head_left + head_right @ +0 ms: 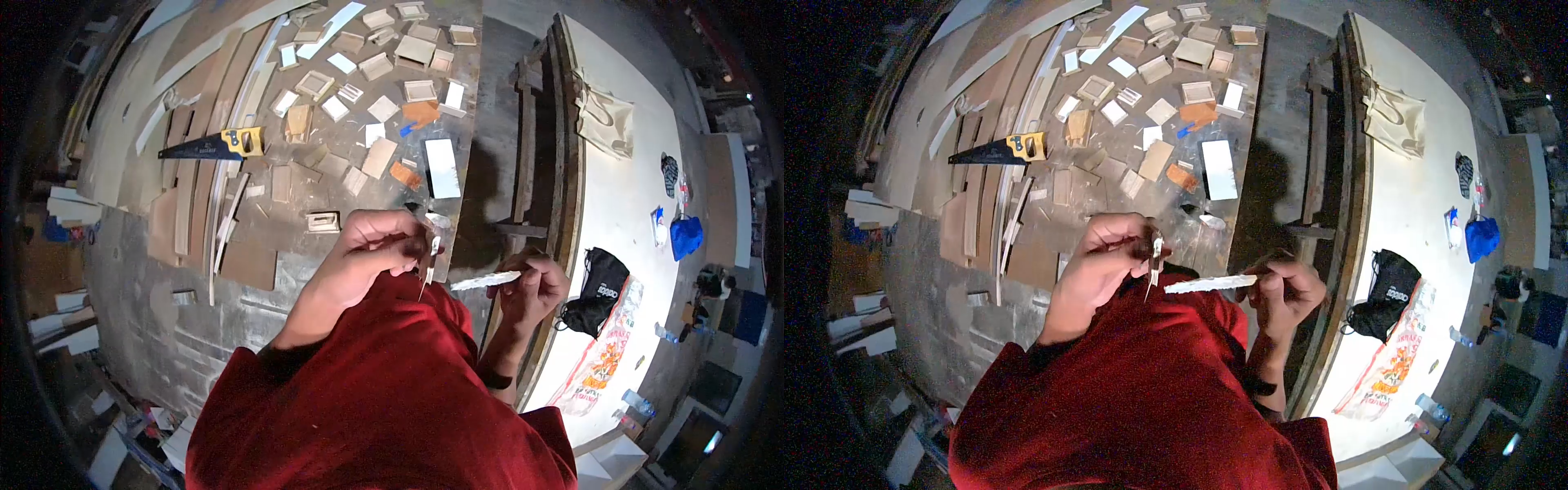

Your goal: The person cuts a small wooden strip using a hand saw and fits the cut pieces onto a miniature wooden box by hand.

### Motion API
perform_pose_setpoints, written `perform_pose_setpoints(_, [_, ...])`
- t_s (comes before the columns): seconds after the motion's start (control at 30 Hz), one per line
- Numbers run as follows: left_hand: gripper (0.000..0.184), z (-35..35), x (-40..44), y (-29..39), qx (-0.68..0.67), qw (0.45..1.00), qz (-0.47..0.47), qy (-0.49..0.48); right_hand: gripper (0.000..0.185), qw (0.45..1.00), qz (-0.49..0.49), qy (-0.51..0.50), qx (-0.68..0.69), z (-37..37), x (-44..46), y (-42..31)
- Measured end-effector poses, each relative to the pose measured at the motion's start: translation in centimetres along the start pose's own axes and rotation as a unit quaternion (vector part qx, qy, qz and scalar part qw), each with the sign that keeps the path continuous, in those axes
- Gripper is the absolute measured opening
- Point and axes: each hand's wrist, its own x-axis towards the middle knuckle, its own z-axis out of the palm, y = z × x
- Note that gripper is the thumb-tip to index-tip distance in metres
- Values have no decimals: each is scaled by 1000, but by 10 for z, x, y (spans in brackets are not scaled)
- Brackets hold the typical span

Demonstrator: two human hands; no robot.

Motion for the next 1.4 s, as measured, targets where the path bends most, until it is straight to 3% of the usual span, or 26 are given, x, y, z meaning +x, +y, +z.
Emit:
perform_pose_setpoints(0.17, [20,-5,-1,29,38,998,-8,41,28,992,123,-27,9,28,10,-14])
perform_pose_setpoints(0.27, [19,-19,2,43,-10,999,-29,-10,28,984,162,-50,56,37,16,-9])
perform_pose_setpoints(0.4, [13,-27,4,54,55,998,0,-35,26,978,198,-35,55,60,21,-5])
perform_pose_setpoints(0.77, [6,-51,6,65,96,994,44,-26,34,991,132,-27,6,86,23,6])
perform_pose_setpoints(0.93, [9,-64,2,77,46,998,-28,-20,28,987,154,-43,-22,94,20,7])
perform_pose_setpoints(1.17, [11,-94,-8,73,71,997,-6,-10,32,988,153,-7,11,127,14,17])
perform_pose_setpoints(1.3, [10,-98,-14,90,45,999,-6,5,30,986,153,-64,-29,135,13,24])
perform_pose_setpoints(1.4, [9,-111,-15,88,65,998,-4,20,27,984,171,-50,13,142,11,26])
